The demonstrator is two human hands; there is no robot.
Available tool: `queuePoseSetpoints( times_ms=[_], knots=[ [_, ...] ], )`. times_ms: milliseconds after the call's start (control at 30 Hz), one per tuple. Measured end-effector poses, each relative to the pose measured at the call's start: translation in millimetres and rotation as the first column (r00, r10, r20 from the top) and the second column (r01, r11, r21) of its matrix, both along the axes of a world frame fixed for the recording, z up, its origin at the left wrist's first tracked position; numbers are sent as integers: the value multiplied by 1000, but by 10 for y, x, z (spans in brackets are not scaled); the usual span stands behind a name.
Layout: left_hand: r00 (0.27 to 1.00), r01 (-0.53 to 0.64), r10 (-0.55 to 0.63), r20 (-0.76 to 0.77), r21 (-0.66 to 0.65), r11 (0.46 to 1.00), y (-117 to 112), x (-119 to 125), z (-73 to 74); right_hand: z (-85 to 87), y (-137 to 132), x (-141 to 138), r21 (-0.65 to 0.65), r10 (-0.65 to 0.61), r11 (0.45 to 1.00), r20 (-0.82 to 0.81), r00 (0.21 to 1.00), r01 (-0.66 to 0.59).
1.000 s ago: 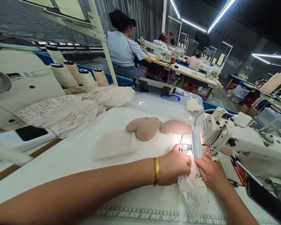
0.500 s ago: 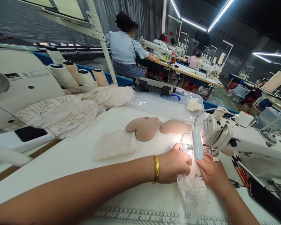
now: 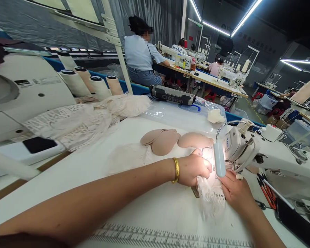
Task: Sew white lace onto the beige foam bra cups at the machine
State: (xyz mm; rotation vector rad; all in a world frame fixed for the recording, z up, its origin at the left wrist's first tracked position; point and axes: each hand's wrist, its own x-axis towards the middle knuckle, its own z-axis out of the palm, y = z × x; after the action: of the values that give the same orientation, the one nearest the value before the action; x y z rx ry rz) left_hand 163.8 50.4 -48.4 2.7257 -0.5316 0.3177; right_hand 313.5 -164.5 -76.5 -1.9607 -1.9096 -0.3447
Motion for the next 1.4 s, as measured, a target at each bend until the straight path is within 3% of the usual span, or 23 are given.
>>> queuePoseSetpoints(
  times_ms=[233,533,700,833,900,967,1067,1167,1267,1400],
  knots=[
    [997,10,-19,81,115,993,-72,-71,-19,0,-29,-8,-9,63,998,8,998,-63],
    [995,-20,8,100,118,993,-95,-136,54,6,-7,-8,1,72,997,8,997,-72],
    [995,-72,59,77,188,979,-146,-133,107,0,49,-29,46,79,996,48,996,-81],
    [985,-162,173,-15,267,950,27,-237,203,-20,126,-45,123,125,983,81,989,-134],
    [975,-197,212,-65,188,962,163,-367,332,-33,168,-61,145,154,976,60,986,-161],
    [985,-161,160,-71,3,987,236,-502,535,-58,211,-72,176,183,967,34,982,-187],
    [988,-59,95,123,-266,962,114,-573,901,-112,268,-65,229,201,953,11,980,-198],
    [875,-116,257,410,-337,934,-179,-410,1148,-157,296,-39,260,198,946,14,980,-194],
    [776,-141,345,528,-388,911,-395,-123,1180,-166,291,-27,257,173,951,27,985,-174],
    [709,-171,393,586,-398,901,-479,169,1073,-135,274,-44,252,140,957,22,990,-141]
  ],
)
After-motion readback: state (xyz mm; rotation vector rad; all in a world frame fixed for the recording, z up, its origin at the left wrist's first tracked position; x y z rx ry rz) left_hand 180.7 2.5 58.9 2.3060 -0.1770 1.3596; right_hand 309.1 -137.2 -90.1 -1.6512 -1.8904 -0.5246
